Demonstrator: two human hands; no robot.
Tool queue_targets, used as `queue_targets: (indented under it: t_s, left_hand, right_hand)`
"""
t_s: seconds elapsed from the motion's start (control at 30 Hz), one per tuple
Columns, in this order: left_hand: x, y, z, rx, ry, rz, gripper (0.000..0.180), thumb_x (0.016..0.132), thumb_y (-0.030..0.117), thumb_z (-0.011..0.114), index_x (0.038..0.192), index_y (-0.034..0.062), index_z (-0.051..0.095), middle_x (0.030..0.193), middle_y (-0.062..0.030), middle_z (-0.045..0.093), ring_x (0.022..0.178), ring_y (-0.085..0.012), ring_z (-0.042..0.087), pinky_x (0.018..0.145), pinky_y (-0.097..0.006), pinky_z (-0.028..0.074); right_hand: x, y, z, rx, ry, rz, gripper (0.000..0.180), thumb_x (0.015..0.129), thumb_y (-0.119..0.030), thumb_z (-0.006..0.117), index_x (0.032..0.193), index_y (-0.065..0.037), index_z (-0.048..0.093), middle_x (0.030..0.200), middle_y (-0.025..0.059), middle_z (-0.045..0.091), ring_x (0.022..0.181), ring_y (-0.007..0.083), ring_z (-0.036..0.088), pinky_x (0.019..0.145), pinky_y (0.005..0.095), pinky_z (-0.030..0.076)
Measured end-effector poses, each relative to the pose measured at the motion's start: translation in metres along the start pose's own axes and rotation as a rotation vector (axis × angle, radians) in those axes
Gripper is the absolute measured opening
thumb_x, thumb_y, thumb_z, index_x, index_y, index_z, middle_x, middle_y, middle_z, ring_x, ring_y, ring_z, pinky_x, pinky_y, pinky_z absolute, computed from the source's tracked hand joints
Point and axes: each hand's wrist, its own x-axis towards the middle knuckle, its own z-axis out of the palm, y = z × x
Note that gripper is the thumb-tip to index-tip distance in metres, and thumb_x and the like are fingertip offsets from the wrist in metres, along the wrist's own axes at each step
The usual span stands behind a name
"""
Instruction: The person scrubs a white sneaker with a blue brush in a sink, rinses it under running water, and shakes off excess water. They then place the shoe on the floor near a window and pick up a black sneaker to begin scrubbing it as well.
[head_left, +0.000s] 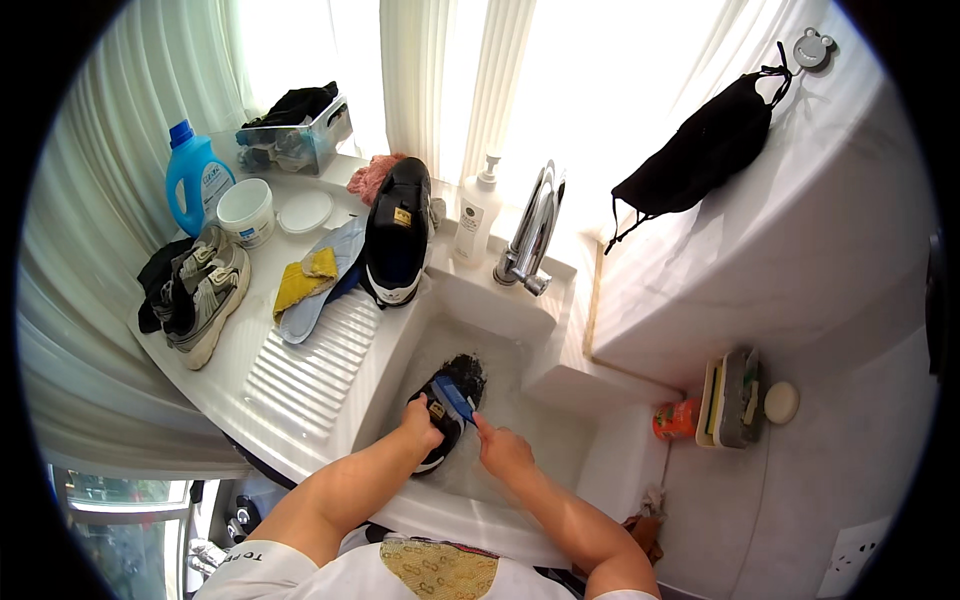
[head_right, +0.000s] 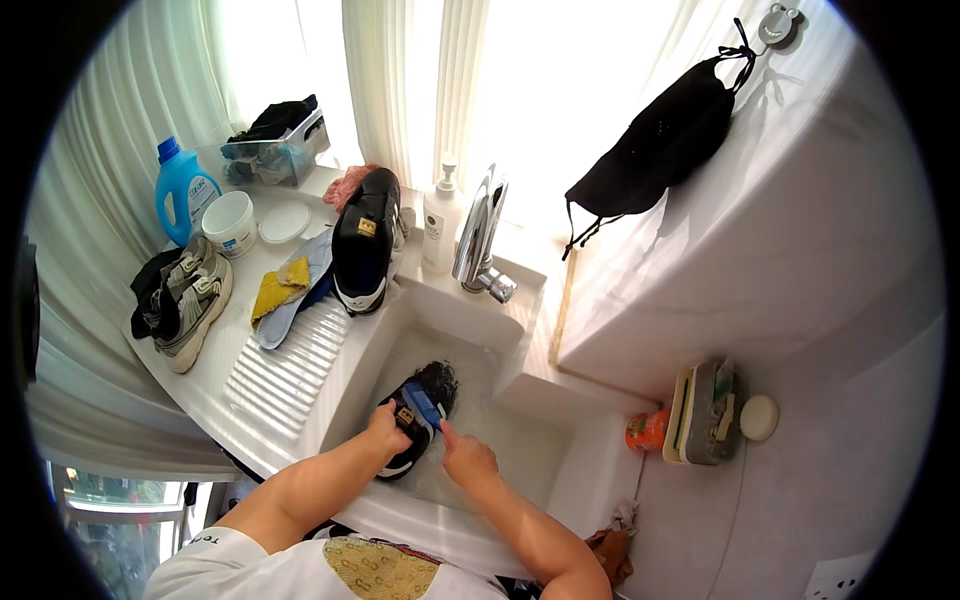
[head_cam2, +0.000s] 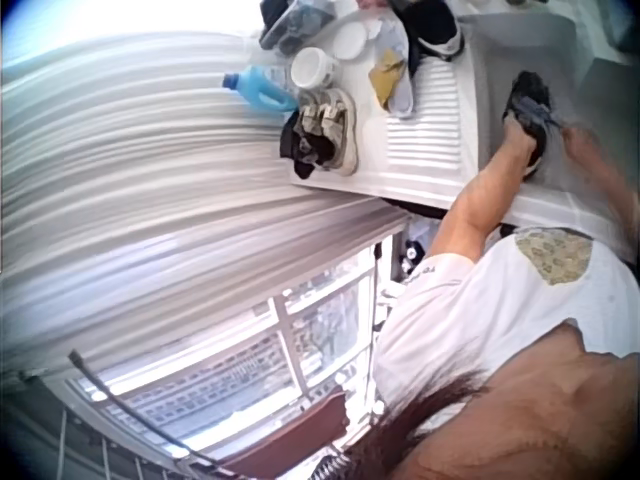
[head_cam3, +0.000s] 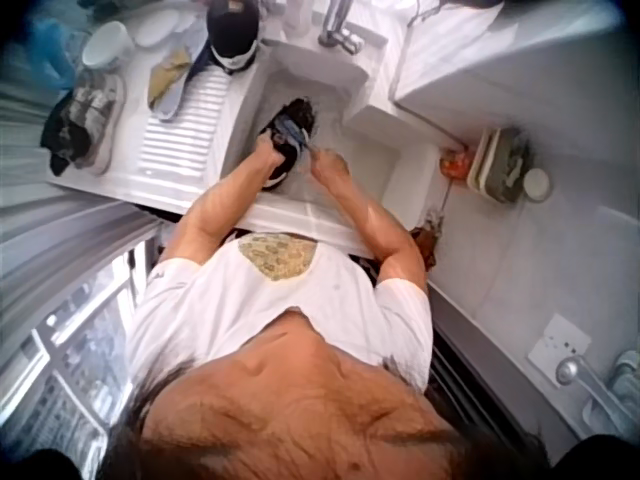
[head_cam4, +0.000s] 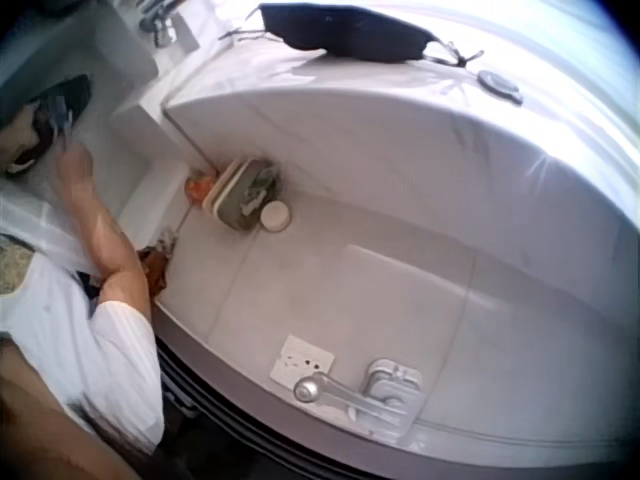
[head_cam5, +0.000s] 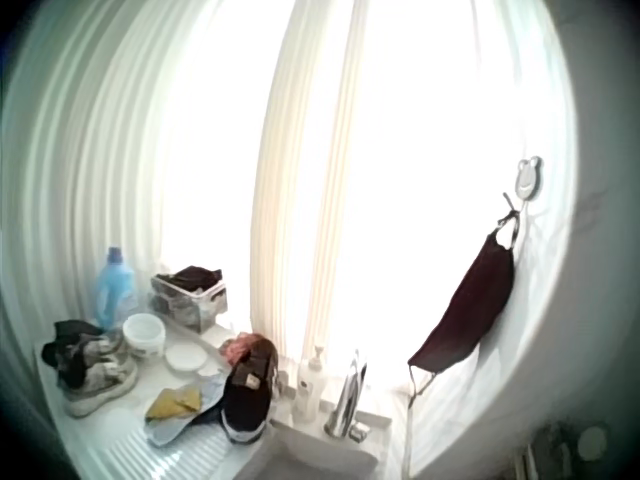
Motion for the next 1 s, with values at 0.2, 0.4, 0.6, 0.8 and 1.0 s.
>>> queue_targets:
  t_s: [0.2,0.4,0.6,0.8,1.0]
  left_hand:
    - [-0.001,-0.003,0.009,0.002,0.024,0.102,0.042,0.093,0.034,0.036,0.118,0.0039,0.053,0.118,-0.0144,0.058,0.11,-0.0311,0.054,0.097,-0.046,0.041]
    - [-0.006,0.006,0.012,0.105,-0.013,-0.007,0.042,0.089,0.036,0.042,0.115,0.0057,0.055,0.114,-0.0148,0.059,0.105,-0.029,0.057,0.095,-0.044,0.042]
    - [-0.017,0.018,0.017,0.085,-0.125,-0.138,0.046,0.09,0.043,0.044,0.113,0.0062,0.057,0.117,-0.0118,0.059,0.108,-0.0281,0.055,0.096,-0.044,0.041]
    - [-0.017,0.021,0.024,0.102,-0.139,-0.051,0.045,0.091,0.039,0.046,0.115,0.0026,0.056,0.122,-0.0137,0.056,0.112,-0.0302,0.052,0.1,-0.043,0.037]
    - [-0.005,0.017,0.019,0.196,-0.175,0.085,0.039,0.09,0.035,0.054,0.112,0.0029,0.056,0.109,-0.0103,0.059,0.103,-0.0262,0.052,0.095,-0.04,0.037]
  right_hand:
    - [-0.008,-0.011,-0.008,0.03,-0.136,-0.11,0.042,0.091,-0.023,0.044,0.133,-0.025,0.045,0.079,0.0204,0.06,0.074,0.0391,0.06,0.068,0.0476,0.049]
    - [0.009,0.02,0.03,-0.032,0.002,0.074,0.045,0.09,-0.022,0.045,0.135,-0.024,0.041,0.078,0.0196,0.059,0.071,0.039,0.06,0.065,0.0472,0.049]
    - [0.01,0.033,0.013,-0.068,-0.04,0.092,0.044,0.091,-0.023,0.045,0.135,-0.026,0.041,0.078,0.0202,0.059,0.069,0.0387,0.06,0.064,0.0491,0.048]
    - [-0.008,-0.011,-0.008,-0.015,-0.093,-0.012,0.042,0.091,-0.024,0.044,0.134,-0.026,0.043,0.079,0.0203,0.061,0.073,0.0401,0.06,0.066,0.0495,0.048]
    - [0.034,0.025,-0.019,0.081,0.031,0.304,0.037,0.09,-0.02,0.045,0.127,-0.021,0.051,0.091,0.0186,0.064,0.082,0.0396,0.06,0.072,0.0477,0.047]
